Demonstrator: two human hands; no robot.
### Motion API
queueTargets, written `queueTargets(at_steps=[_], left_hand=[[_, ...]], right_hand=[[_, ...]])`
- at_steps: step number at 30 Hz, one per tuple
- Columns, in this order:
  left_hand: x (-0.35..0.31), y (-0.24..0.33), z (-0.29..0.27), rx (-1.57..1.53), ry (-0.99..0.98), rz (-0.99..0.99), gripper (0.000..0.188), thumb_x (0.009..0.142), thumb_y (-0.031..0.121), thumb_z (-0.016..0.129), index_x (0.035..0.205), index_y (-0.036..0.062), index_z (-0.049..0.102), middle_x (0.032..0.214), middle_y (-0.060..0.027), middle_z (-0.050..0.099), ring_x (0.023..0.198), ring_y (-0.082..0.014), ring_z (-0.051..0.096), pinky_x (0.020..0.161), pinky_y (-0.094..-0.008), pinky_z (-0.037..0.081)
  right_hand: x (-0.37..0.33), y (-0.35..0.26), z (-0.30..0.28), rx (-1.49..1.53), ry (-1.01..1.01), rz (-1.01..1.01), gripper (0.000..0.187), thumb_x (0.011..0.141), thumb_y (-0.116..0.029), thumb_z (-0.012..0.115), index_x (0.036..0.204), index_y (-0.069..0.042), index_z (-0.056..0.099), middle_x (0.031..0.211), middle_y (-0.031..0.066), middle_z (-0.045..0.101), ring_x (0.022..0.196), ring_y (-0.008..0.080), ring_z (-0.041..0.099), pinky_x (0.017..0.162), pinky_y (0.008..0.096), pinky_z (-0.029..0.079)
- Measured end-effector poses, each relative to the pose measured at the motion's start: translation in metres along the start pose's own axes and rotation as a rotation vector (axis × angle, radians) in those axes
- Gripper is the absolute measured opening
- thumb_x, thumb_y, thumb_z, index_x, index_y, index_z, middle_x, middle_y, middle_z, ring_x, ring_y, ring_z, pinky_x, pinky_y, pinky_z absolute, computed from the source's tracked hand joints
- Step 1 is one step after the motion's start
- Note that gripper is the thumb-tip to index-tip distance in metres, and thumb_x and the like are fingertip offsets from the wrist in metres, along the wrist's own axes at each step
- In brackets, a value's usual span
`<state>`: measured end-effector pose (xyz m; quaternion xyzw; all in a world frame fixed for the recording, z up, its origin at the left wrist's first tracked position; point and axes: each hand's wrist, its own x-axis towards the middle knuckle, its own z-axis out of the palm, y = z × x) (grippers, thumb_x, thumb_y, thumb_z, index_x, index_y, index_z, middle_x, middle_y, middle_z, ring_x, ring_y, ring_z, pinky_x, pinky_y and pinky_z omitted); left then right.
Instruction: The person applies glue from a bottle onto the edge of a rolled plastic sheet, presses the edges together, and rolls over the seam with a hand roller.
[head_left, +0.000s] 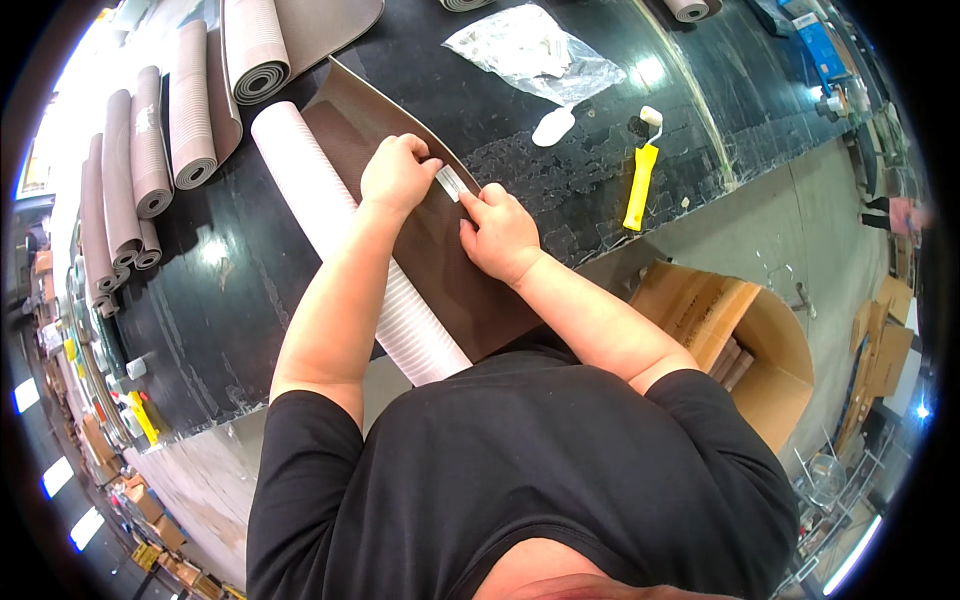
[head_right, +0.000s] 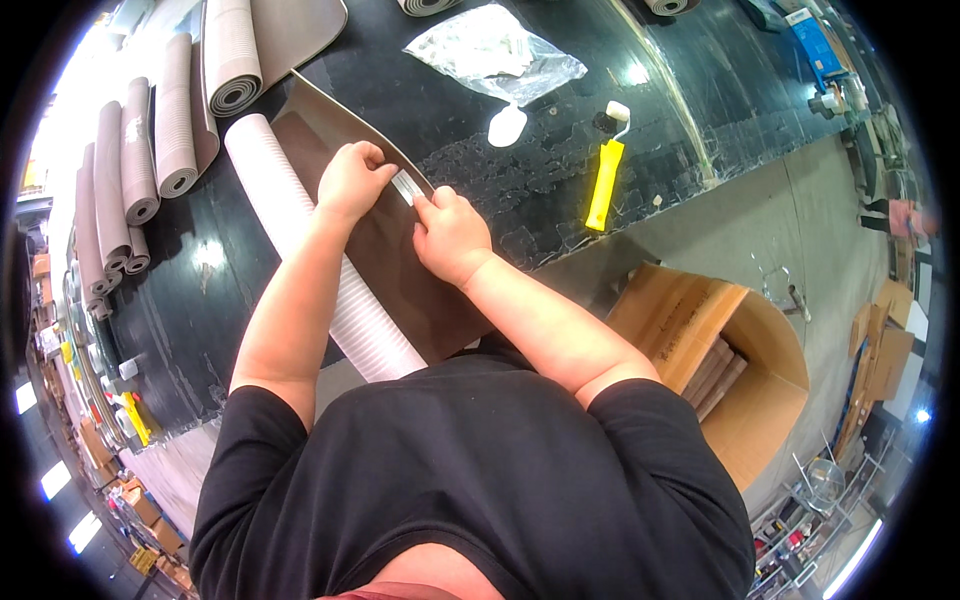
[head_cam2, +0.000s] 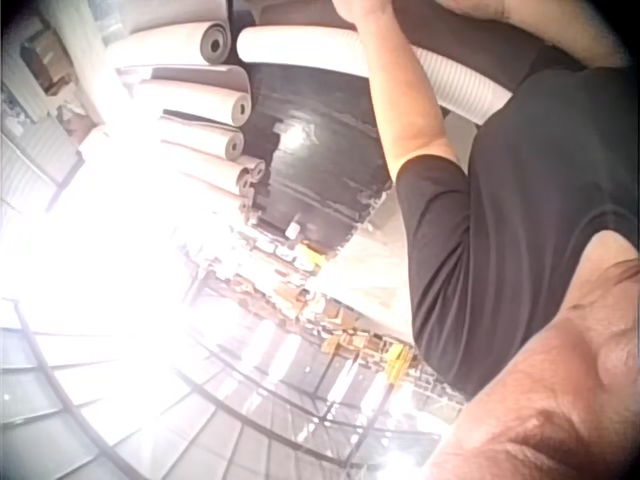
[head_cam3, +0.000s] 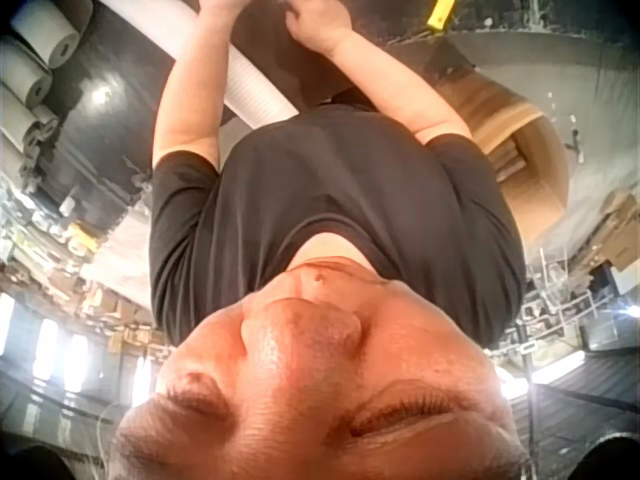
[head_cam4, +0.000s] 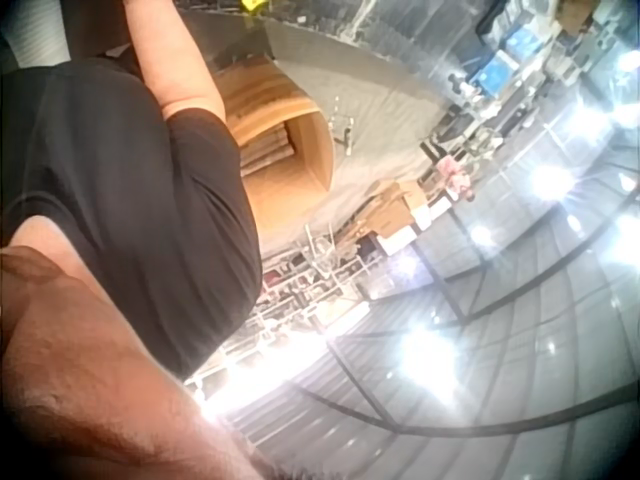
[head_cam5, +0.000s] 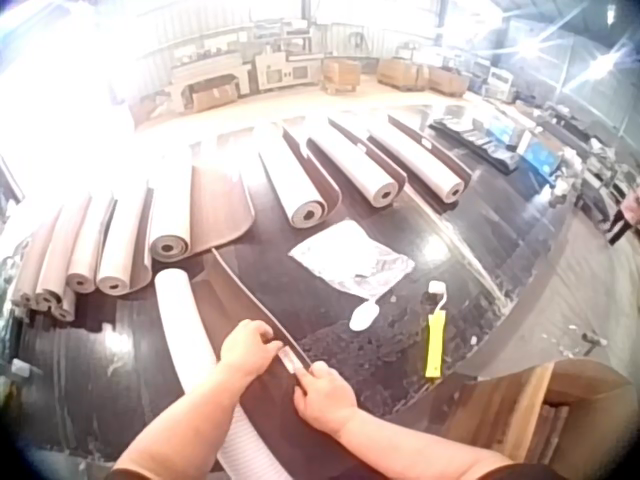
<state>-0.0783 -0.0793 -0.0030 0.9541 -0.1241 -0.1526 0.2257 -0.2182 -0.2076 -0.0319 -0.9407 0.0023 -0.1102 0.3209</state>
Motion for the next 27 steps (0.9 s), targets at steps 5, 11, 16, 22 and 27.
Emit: queueTargets(at_steps=[5, 11, 16, 22, 27], left_hand=[[0.01, -0.001, -0.003, -0.205, 0.087, 0.274, 0.016, 0.088, 0.011, 0.062, 0.098, 0.0089, 0.074, 0.102, -0.0092, 0.065, 0.099, -0.0275, 0.064, 0.087, -0.0362, 0.05], [0.028, -0.027, 0.009, -0.286, -0.084, 0.32, 0.027, 0.089, -0.001, 0.054, 0.112, 0.0013, 0.069, 0.112, -0.0106, 0.065, 0.104, -0.0244, 0.064, 0.092, -0.0317, 0.049], [0.031, -0.022, 0.01, -0.384, -0.116, 0.251, 0.034, 0.088, -0.003, 0.049, 0.116, 0.0008, 0.067, 0.111, -0.0102, 0.068, 0.104, -0.0215, 0.064, 0.092, -0.0299, 0.048], [0.031, -0.021, 0.011, -0.467, -0.122, 0.173, 0.037, 0.087, -0.003, 0.047, 0.119, 0.0002, 0.065, 0.109, -0.009, 0.07, 0.102, -0.0193, 0.064, 0.091, -0.0282, 0.048], [0.034, -0.031, 0.01, -0.447, -0.107, 0.17, 0.034, 0.089, 0.003, 0.05, 0.118, 0.0043, 0.068, 0.109, -0.0102, 0.071, 0.103, -0.022, 0.066, 0.092, -0.0311, 0.048]], right_hand=[[-0.001, 0.008, -0.017, 0.14, -0.011, 0.048, 0.033, 0.079, -0.012, 0.069, 0.111, -0.008, 0.068, 0.092, 0.0088, 0.057, 0.078, 0.0262, 0.06, 0.069, 0.0373, 0.052], [-0.019, 0.085, -0.107, -0.452, 0.576, 0.221, 0.042, 0.079, -0.023, 0.073, 0.114, -0.006, 0.059, 0.106, 0.0138, 0.057, 0.102, 0.0327, 0.054, 0.091, 0.0458, 0.044], [-0.025, 0.126, -0.135, -0.408, 0.292, 0.84, 0.046, 0.086, -0.038, 0.066, 0.116, -0.004, 0.059, 0.113, 0.0206, 0.062, 0.112, 0.0385, 0.057, 0.096, 0.0466, 0.045], [-0.04, 0.136, -0.149, 0.138, 0.317, 0.941, 0.032, 0.091, -0.026, 0.061, 0.107, 0.002, 0.059, 0.087, 0.0147, 0.069, 0.072, 0.0233, 0.07, 0.063, 0.0367, 0.055], [-0.068, 0.037, -0.155, 0.501, 0.372, 0.504, 0.036, 0.097, -0.014, 0.055, 0.13, 0.0, 0.052, 0.093, 0.0072, 0.062, 0.059, 0.0078, 0.056, 0.055, 0.0244, 0.05]])
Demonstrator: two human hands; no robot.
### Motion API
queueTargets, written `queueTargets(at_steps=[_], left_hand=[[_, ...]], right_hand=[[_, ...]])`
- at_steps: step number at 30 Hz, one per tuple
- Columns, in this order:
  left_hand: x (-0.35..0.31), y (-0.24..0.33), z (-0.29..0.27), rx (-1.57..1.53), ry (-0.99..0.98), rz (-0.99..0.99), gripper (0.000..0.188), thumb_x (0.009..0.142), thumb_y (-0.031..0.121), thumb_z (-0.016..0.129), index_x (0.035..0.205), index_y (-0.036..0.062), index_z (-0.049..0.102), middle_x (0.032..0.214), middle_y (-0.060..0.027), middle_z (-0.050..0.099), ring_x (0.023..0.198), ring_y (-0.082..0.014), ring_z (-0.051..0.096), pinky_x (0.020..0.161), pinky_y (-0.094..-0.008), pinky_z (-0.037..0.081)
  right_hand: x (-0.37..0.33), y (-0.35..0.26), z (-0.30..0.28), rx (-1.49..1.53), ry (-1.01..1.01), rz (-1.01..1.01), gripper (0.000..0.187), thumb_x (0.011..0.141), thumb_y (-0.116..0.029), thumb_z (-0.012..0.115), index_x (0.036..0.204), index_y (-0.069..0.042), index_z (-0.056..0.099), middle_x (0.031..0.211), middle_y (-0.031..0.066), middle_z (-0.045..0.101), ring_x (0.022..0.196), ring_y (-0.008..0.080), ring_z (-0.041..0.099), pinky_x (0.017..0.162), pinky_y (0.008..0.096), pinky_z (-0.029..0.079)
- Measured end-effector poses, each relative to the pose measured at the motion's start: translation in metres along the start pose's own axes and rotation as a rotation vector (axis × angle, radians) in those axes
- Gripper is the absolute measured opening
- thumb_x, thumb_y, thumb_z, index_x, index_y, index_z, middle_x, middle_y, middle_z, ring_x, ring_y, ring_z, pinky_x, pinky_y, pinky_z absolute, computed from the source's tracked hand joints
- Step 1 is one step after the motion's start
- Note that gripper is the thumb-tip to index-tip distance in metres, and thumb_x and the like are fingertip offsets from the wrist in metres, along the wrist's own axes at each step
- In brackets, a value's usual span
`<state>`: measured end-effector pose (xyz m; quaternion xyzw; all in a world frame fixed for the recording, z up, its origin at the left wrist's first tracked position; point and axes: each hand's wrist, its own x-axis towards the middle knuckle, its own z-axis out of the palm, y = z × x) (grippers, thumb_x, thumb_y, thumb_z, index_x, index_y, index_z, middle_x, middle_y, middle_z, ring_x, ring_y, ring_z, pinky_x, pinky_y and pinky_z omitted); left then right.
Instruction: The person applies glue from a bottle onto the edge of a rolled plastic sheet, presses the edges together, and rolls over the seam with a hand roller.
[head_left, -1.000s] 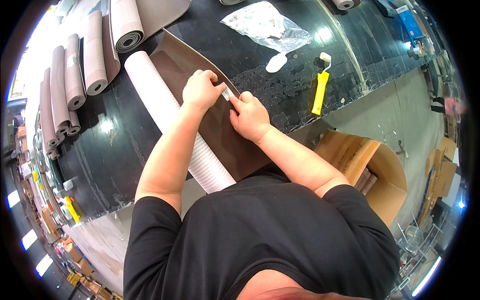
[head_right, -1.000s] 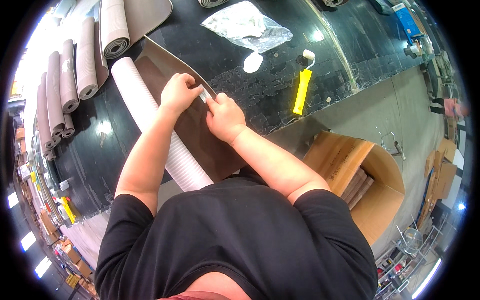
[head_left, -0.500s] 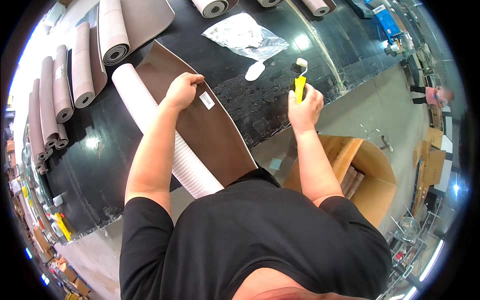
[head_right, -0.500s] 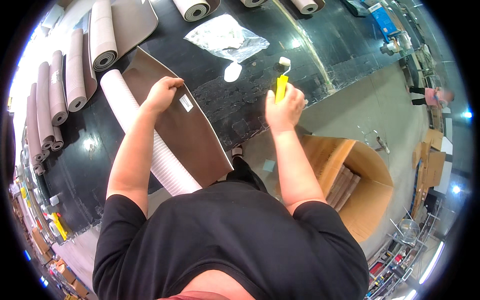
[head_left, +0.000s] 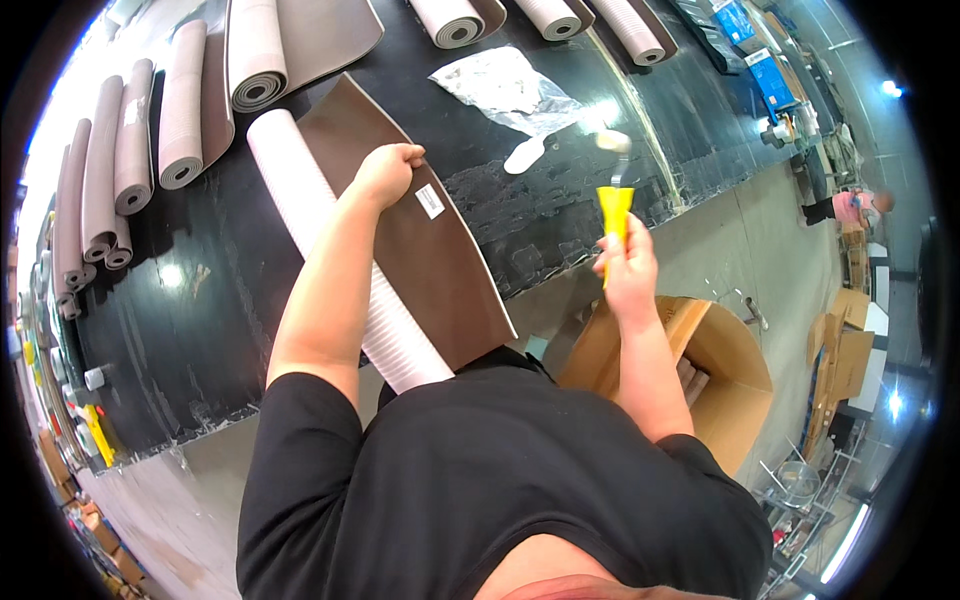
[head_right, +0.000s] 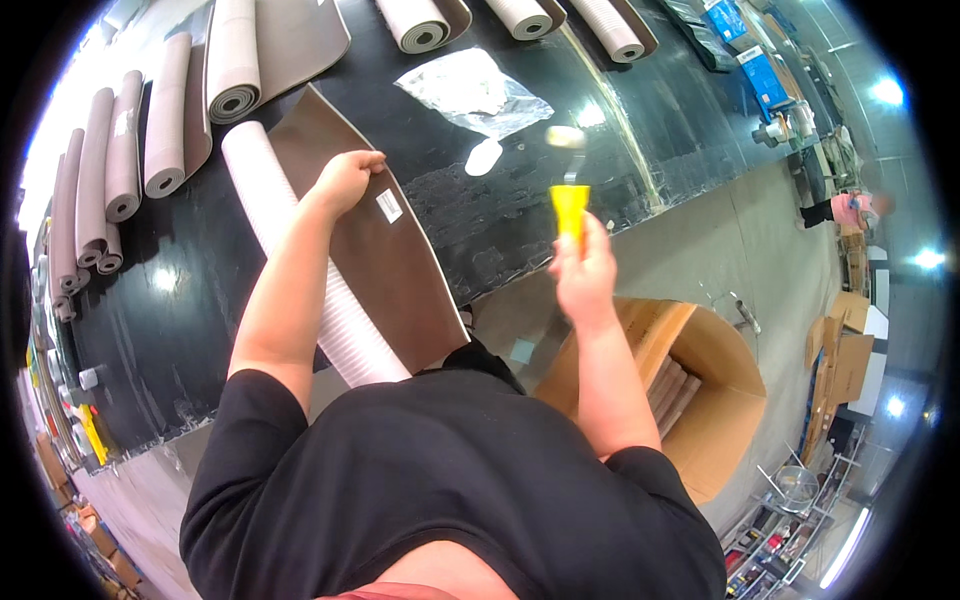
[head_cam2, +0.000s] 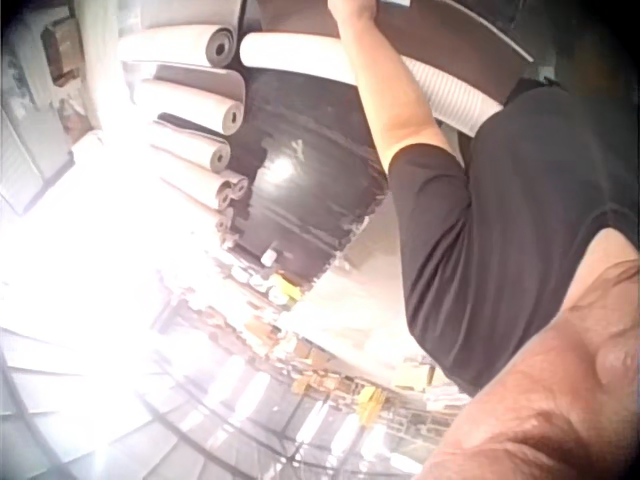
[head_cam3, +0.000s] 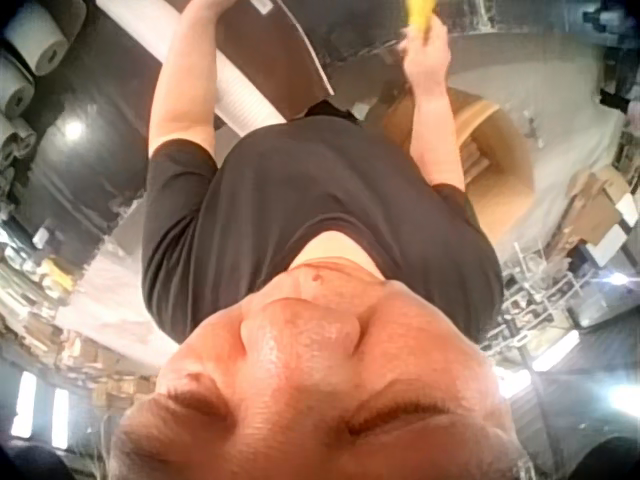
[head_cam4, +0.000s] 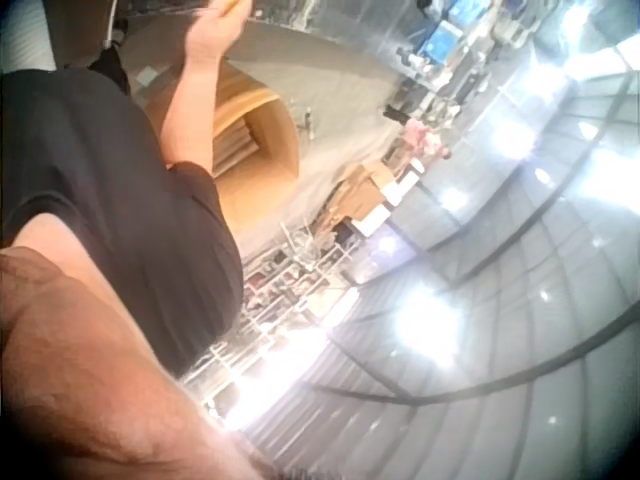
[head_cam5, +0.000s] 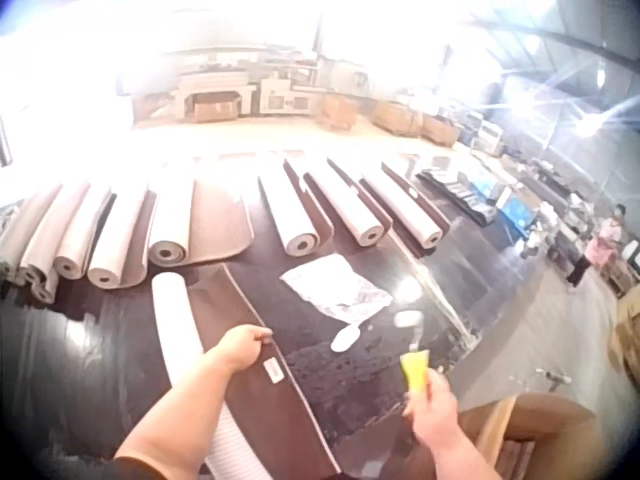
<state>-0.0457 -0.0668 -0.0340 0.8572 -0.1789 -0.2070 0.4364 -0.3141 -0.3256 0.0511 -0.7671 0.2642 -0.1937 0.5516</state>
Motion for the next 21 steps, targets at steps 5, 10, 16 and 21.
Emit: queueTargets(at_steps=[5, 10, 16, 21], left_hand=[[0.0, 0.024, 0.004, -0.083, -0.009, -0.152, 0.03, 0.091, 0.007, 0.052, 0.115, 0.0055, 0.07, 0.106, -0.0112, 0.072, 0.101, -0.0224, 0.067, 0.091, -0.0318, 0.049], [0.006, 0.012, 0.005, -0.02, -0.004, -0.109, 0.03, 0.091, 0.009, 0.054, 0.117, 0.0083, 0.07, 0.111, -0.0111, 0.071, 0.106, -0.0259, 0.066, 0.095, -0.0336, 0.049], [0.001, 0.018, 0.0, 0.067, -0.072, -0.042, 0.037, 0.092, 0.003, 0.046, 0.124, 0.0031, 0.065, 0.116, -0.0121, 0.069, 0.107, -0.0217, 0.064, 0.092, -0.0314, 0.048], [0.003, 0.013, 0.002, 0.048, -0.021, -0.062, 0.031, 0.09, 0.013, 0.055, 0.118, 0.0117, 0.07, 0.116, -0.0134, 0.068, 0.109, -0.0285, 0.064, 0.095, -0.0351, 0.049]], right_hand=[[-0.041, -0.055, 0.058, -0.401, -0.574, -0.116, 0.055, 0.095, -0.017, 0.055, 0.148, -0.012, 0.04, 0.104, 0.0177, 0.063, 0.092, 0.0279, 0.063, 0.082, 0.0359, 0.05], [-0.038, -0.054, 0.092, -0.85, -0.702, -0.167, 0.048, 0.096, -0.022, 0.05, 0.144, -0.016, 0.045, 0.095, 0.0183, 0.06, 0.087, 0.0355, 0.061, 0.079, 0.0438, 0.05], [-0.035, -0.041, 0.106, -0.91, -0.663, -0.194, 0.048, 0.097, -0.023, 0.049, 0.144, -0.015, 0.045, 0.095, 0.0189, 0.059, 0.085, 0.036, 0.062, 0.075, 0.0455, 0.051], [-0.033, -0.048, 0.119, -1.043, -0.722, -0.178, 0.048, 0.098, -0.023, 0.044, 0.146, -0.016, 0.042, 0.098, 0.0206, 0.058, 0.085, 0.0362, 0.062, 0.075, 0.046, 0.051]])
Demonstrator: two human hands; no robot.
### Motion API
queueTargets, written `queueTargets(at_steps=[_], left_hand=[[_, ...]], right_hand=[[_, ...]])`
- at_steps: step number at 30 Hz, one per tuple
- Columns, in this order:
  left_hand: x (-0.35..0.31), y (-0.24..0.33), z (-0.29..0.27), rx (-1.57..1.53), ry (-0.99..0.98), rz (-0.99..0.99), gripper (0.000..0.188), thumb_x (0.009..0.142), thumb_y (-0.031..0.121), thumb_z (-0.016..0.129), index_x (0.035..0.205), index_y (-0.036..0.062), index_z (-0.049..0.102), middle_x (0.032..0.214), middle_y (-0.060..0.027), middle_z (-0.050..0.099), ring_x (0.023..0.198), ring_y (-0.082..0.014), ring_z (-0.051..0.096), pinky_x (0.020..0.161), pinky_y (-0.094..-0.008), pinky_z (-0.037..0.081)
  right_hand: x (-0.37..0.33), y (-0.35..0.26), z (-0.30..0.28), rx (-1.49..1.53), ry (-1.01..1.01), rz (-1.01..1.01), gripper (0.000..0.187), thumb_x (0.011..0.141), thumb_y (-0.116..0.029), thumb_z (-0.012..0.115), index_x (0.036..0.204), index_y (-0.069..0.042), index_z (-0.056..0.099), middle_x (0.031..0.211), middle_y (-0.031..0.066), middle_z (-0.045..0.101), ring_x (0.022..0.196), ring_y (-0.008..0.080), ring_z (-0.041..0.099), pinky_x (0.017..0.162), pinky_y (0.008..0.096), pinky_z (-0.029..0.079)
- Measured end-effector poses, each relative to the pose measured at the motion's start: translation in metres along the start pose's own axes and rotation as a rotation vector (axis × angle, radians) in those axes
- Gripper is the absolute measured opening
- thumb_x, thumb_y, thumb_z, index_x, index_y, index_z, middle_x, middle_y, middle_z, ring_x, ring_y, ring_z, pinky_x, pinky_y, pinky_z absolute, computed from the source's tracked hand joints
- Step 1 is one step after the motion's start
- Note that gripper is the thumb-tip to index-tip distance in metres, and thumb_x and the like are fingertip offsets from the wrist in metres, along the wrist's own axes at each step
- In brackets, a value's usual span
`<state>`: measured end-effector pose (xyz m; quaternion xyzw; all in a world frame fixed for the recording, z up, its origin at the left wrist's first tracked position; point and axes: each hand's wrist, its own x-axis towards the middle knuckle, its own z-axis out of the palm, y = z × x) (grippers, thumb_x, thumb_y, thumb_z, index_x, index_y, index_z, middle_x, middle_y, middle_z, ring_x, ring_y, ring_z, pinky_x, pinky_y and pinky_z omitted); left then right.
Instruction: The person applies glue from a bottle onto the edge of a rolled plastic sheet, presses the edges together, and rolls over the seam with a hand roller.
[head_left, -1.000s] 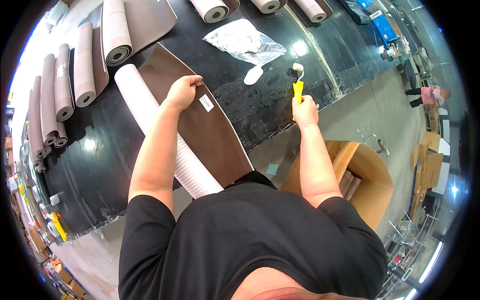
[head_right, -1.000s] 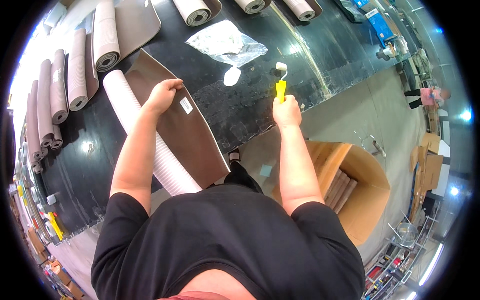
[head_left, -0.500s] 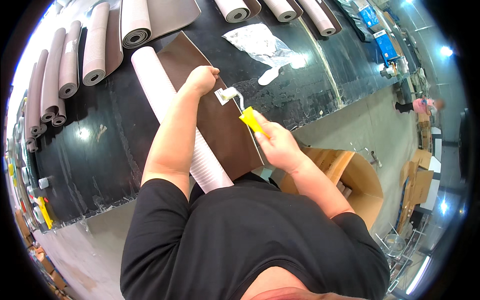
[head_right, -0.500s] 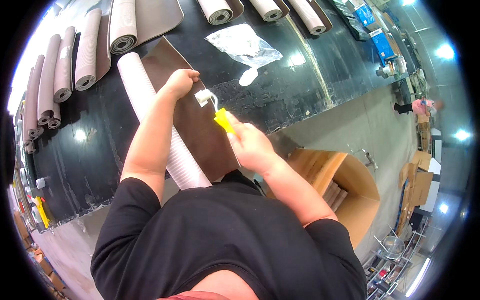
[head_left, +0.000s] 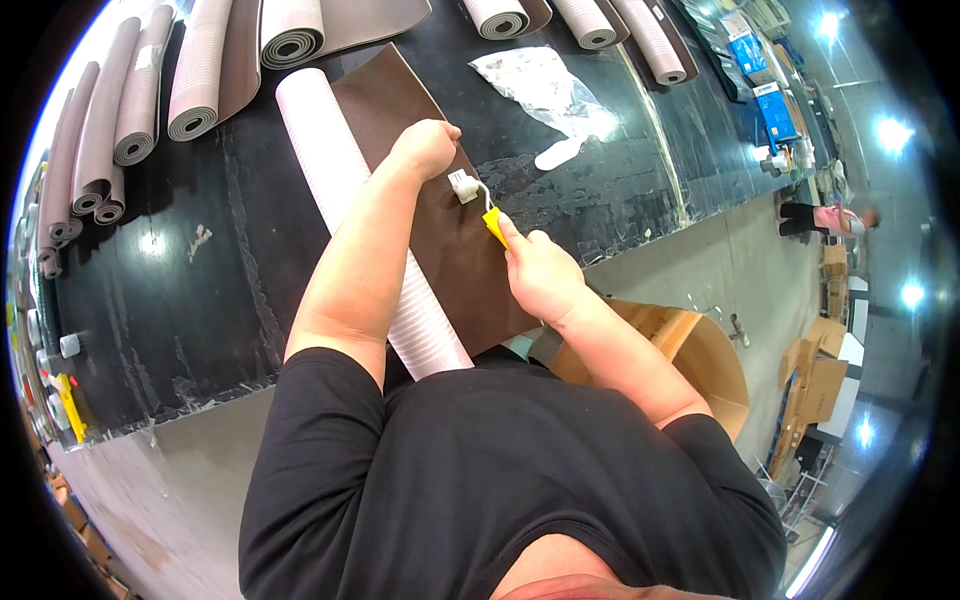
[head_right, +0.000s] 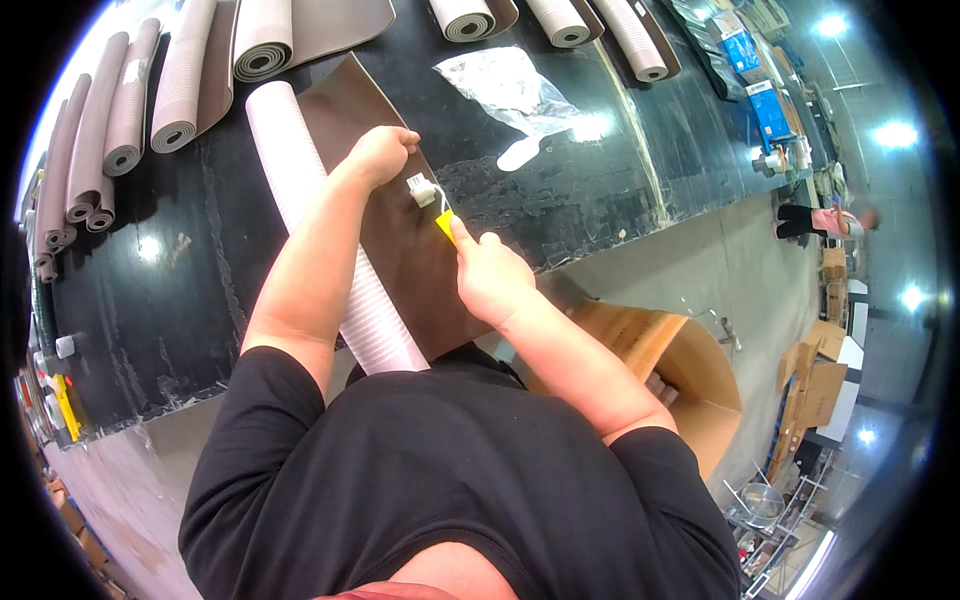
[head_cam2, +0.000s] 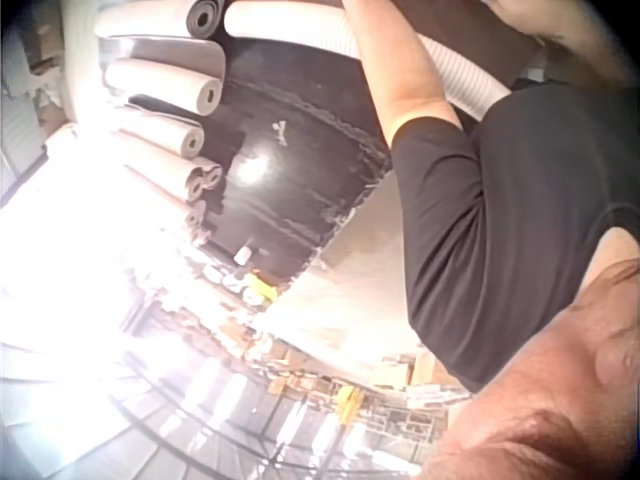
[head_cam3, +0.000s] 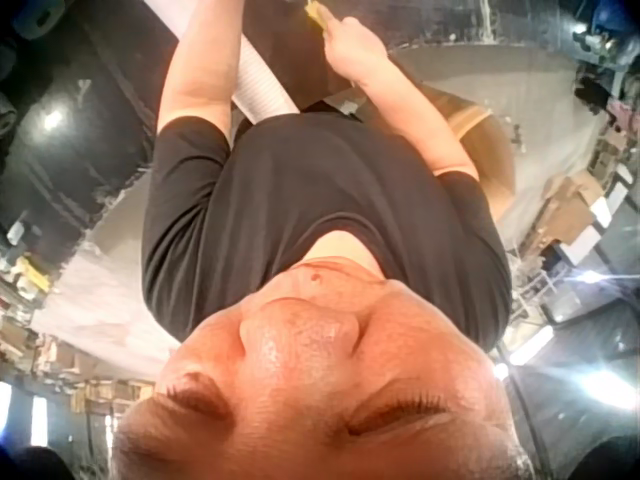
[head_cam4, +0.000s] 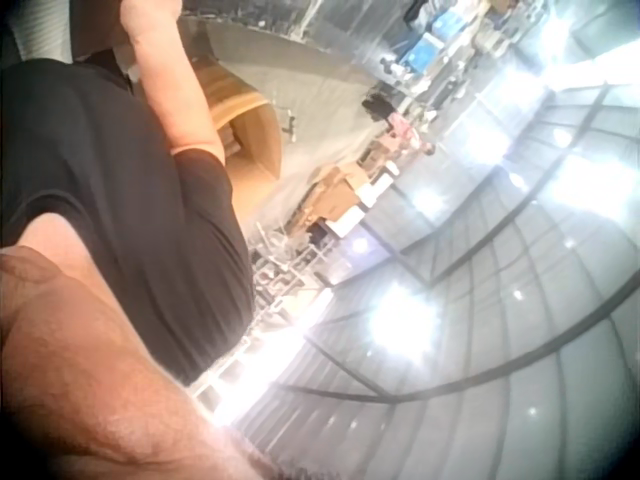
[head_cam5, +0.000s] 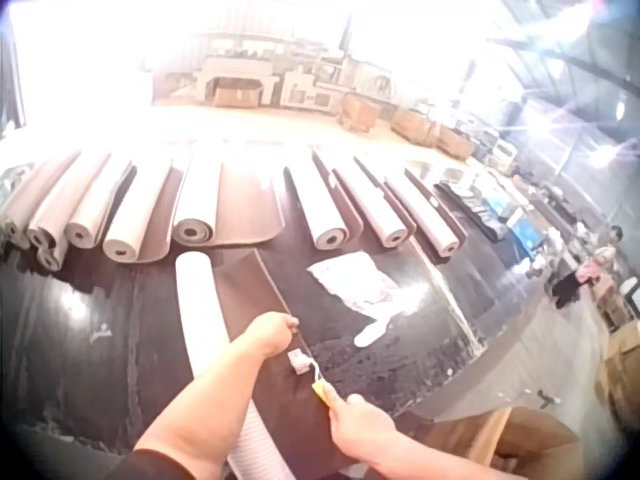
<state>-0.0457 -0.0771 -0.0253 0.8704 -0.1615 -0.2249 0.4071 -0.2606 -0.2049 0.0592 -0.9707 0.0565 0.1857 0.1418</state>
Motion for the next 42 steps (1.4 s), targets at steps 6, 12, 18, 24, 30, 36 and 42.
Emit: queueTargets(at_steps=[6, 12, 18, 24, 30, 36, 42], left_hand=[[-0.002, 0.005, -0.003, 0.043, -0.017, -0.056, 0.032, 0.09, 0.012, 0.055, 0.119, 0.0141, 0.07, 0.117, -0.0139, 0.067, 0.111, -0.029, 0.063, 0.096, -0.0361, 0.049], [-0.005, 0.013, -0.005, 0.098, -0.048, -0.035, 0.04, 0.09, 0.002, 0.047, 0.125, 0.008, 0.065, 0.119, -0.0088, 0.069, 0.107, -0.0227, 0.065, 0.087, -0.0317, 0.052], [-0.004, 0.009, 0.0, 0.127, -0.019, 0.002, 0.04, 0.09, 0.001, 0.046, 0.125, 0.0053, 0.065, 0.12, -0.0103, 0.068, 0.109, -0.0223, 0.064, 0.093, -0.0311, 0.049], [-0.007, 0.009, -0.004, 0.045, -0.028, -0.015, 0.04, 0.089, 0.001, 0.046, 0.125, 0.0042, 0.065, 0.118, -0.0119, 0.069, 0.113, -0.0224, 0.063, 0.098, -0.0312, 0.046], [-0.002, 0.003, 0.003, 0.069, -0.014, 0.006, 0.041, 0.09, 0.0, 0.043, 0.125, 0.0029, 0.065, 0.119, -0.0132, 0.068, 0.111, -0.0219, 0.064, 0.097, -0.031, 0.047], [0.009, -0.008, 0.006, -0.099, 0.032, -0.037, 0.03, 0.089, 0.009, 0.058, 0.116, 0.0117, 0.071, 0.112, -0.0121, 0.07, 0.106, -0.0249, 0.066, 0.095, -0.0328, 0.049], [0.005, -0.004, 0.002, -0.103, 0.02, -0.058, 0.031, 0.091, 0.008, 0.053, 0.117, 0.0078, 0.07, 0.113, -0.0111, 0.07, 0.105, -0.0229, 0.065, 0.094, -0.0318, 0.048]], right_hand=[[0.013, -0.015, -0.011, -0.177, -0.162, 0.081, 0.053, 0.097, -0.018, 0.037, 0.151, -0.016, 0.033, 0.106, 0.0215, 0.058, 0.093, 0.0361, 0.063, 0.08, 0.0458, 0.052], [0.023, -0.009, -0.003, -0.154, -0.075, 0.05, 0.048, 0.099, -0.022, 0.041, 0.146, -0.012, 0.04, 0.096, 0.0216, 0.06, 0.084, 0.0372, 0.064, 0.075, 0.0467, 0.052], [0.027, -0.011, -0.003, -0.133, -0.069, 0.067, 0.048, 0.1, -0.023, 0.04, 0.147, -0.013, 0.04, 0.095, 0.0204, 0.061, 0.084, 0.0372, 0.064, 0.078, 0.046, 0.052], [0.024, -0.008, 0.0, -0.124, -0.043, 0.041, 0.048, 0.1, -0.024, 0.04, 0.146, -0.013, 0.04, 0.096, 0.0203, 0.061, 0.085, 0.0368, 0.064, 0.078, 0.0467, 0.052], [0.031, -0.008, 0.005, -0.107, 0.022, 0.025, 0.047, 0.1, -0.025, 0.041, 0.145, -0.013, 0.041, 0.096, 0.0206, 0.061, 0.084, 0.0377, 0.064, 0.077, 0.0471, 0.052], [0.044, 0.001, 0.004, 0.037, 0.023, -0.021, 0.049, 0.098, -0.023, 0.04, 0.146, -0.012, 0.039, 0.102, 0.0224, 0.061, 0.095, 0.0378, 0.063, 0.084, 0.0447, 0.051], [0.016, -0.002, 0.01, 0.034, 0.055, -0.02, 0.049, 0.098, -0.024, 0.044, 0.146, -0.013, 0.04, 0.096, 0.0213, 0.061, 0.084, 0.0377, 0.062, 0.078, 0.0468, 0.05]])
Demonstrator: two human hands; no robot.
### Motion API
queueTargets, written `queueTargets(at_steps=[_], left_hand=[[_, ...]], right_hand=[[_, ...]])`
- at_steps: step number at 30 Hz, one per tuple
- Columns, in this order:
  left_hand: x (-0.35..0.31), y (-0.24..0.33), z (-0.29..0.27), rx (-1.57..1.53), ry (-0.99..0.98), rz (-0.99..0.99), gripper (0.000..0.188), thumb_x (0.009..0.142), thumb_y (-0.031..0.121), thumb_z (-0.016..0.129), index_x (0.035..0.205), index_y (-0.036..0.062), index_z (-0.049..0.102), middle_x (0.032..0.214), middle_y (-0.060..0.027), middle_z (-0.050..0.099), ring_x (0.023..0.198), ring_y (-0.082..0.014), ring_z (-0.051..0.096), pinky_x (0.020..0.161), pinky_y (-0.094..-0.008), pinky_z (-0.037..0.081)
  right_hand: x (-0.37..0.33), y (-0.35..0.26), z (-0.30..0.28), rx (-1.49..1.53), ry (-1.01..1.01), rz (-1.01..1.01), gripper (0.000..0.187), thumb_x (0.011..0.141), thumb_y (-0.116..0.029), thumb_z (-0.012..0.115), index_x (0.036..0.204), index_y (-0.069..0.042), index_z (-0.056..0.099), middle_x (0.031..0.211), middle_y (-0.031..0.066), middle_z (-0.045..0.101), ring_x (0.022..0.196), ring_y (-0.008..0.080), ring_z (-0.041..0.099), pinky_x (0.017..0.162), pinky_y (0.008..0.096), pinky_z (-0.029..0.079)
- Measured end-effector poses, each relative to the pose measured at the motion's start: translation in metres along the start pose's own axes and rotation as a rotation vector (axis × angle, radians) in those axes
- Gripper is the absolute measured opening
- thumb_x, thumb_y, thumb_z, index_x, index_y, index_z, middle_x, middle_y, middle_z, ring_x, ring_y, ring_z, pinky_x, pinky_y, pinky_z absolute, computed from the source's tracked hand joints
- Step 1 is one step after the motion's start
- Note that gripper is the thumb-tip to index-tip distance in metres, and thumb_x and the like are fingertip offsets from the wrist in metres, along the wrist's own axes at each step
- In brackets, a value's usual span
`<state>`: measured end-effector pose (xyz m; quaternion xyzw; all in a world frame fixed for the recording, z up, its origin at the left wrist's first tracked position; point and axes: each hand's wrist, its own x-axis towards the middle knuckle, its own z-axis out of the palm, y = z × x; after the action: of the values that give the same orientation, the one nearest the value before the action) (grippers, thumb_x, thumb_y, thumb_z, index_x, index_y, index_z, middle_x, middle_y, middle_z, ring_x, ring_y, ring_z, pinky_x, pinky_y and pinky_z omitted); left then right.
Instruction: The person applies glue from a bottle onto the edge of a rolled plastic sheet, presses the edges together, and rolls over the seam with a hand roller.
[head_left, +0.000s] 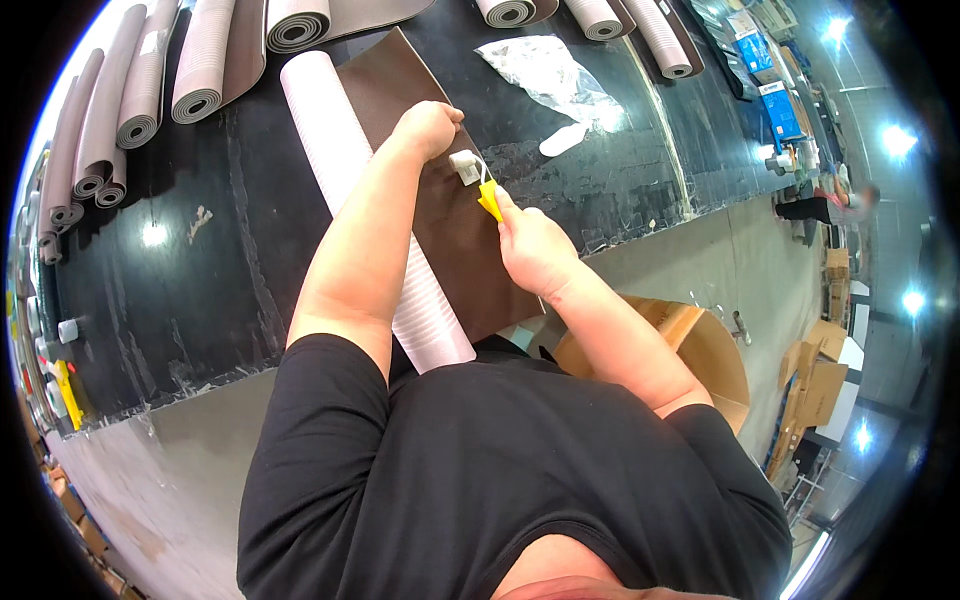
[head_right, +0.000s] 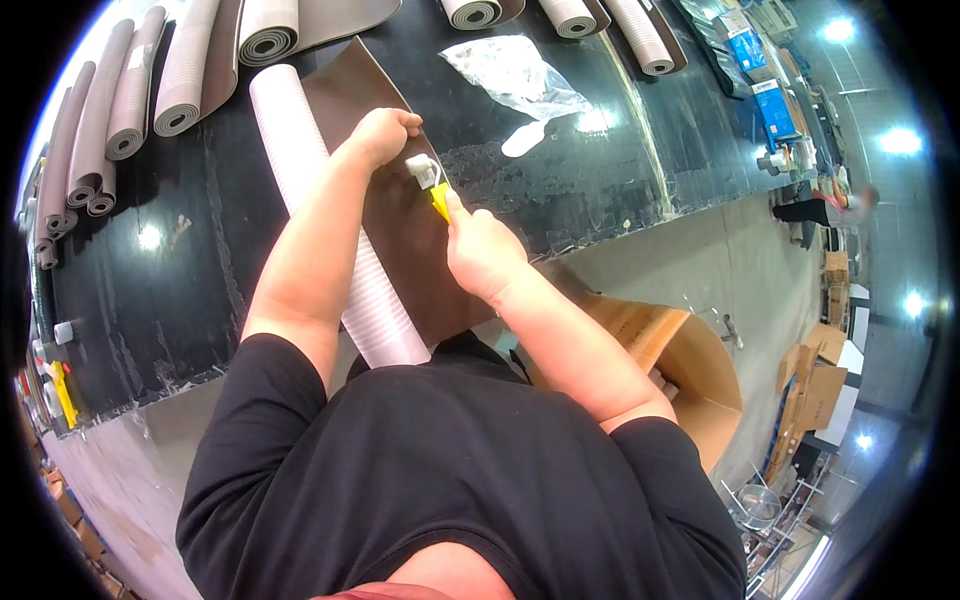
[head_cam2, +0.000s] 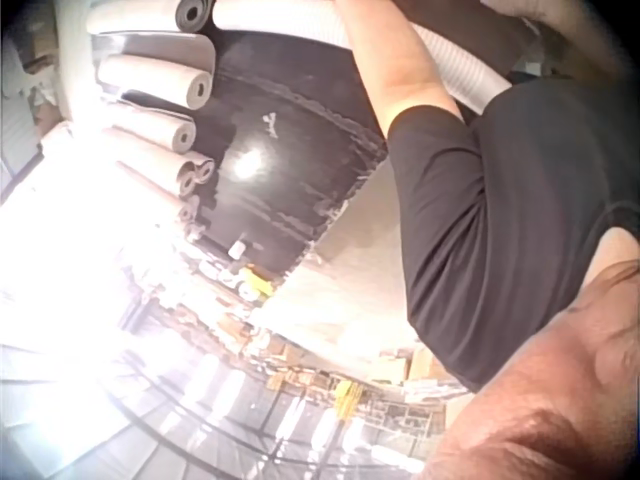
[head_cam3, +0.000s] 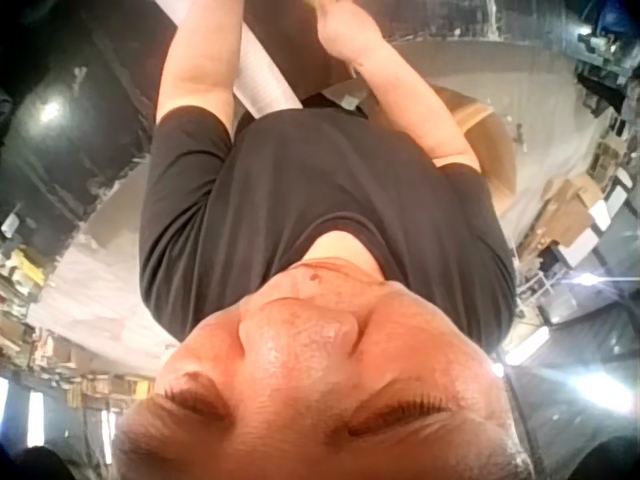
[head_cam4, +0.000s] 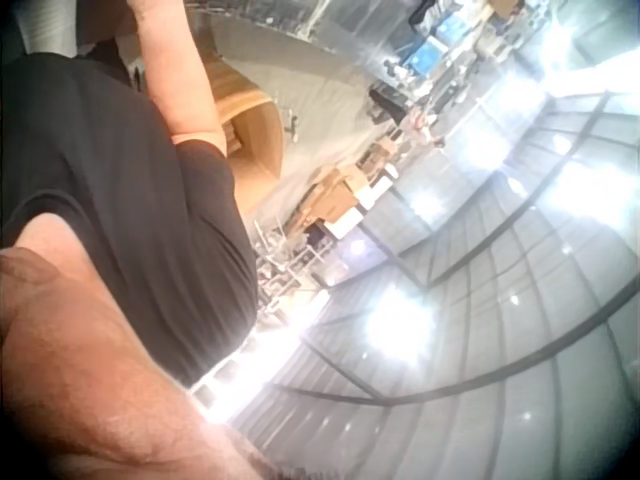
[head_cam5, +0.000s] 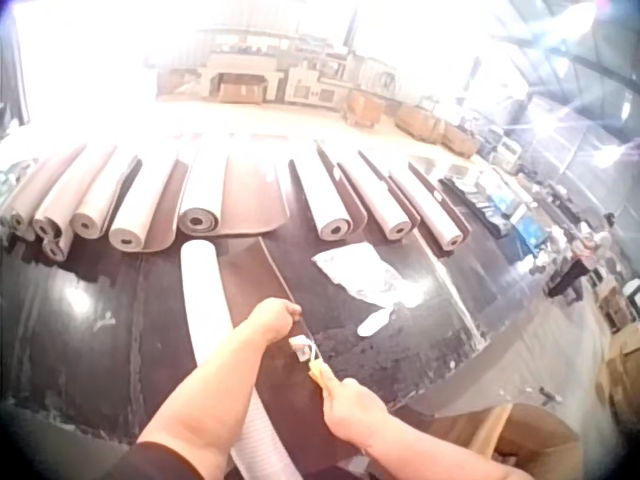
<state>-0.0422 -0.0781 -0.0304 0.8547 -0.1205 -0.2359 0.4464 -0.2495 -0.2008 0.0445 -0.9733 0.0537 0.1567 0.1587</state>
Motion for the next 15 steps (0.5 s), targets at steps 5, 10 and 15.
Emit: queueTargets(at_steps=[5, 10, 15], left_hand=[[0.001, -0.001, 0.001, 0.058, 0.013, 0.012, 0.029, 0.09, 0.014, 0.059, 0.115, 0.0149, 0.072, 0.117, -0.0104, 0.069, 0.11, -0.0268, 0.064, 0.097, -0.0336, 0.048], [-0.004, 0.002, 0.001, 0.043, 0.011, -0.028, 0.029, 0.091, 0.015, 0.058, 0.116, 0.0141, 0.071, 0.118, -0.0105, 0.068, 0.112, -0.0267, 0.063, 0.098, -0.034, 0.047], [-0.008, 0.004, -0.002, 0.078, -0.01, 0.06, 0.036, 0.092, 0.006, 0.046, 0.121, 0.004, 0.067, 0.114, -0.0098, 0.07, 0.108, -0.02, 0.063, 0.098, -0.0309, 0.045]], right_hand=[[0.001, -0.009, -0.004, -0.1, -0.113, 0.094, 0.05, 0.099, -0.023, 0.039, 0.148, -0.014, 0.037, 0.102, 0.0208, 0.061, 0.091, 0.0363, 0.063, 0.081, 0.0455, 0.051], [-0.012, -0.012, -0.01, -0.12, -0.198, 0.132, 0.05, 0.099, -0.021, 0.036, 0.149, -0.015, 0.036, 0.105, 0.0206, 0.061, 0.095, 0.0359, 0.064, 0.082, 0.0453, 0.052], [-0.022, -0.005, -0.007, -0.073, -0.207, 0.145, 0.05, 0.099, -0.022, 0.036, 0.149, -0.014, 0.036, 0.104, 0.0212, 0.061, 0.093, 0.0362, 0.064, 0.082, 0.0462, 0.051]])
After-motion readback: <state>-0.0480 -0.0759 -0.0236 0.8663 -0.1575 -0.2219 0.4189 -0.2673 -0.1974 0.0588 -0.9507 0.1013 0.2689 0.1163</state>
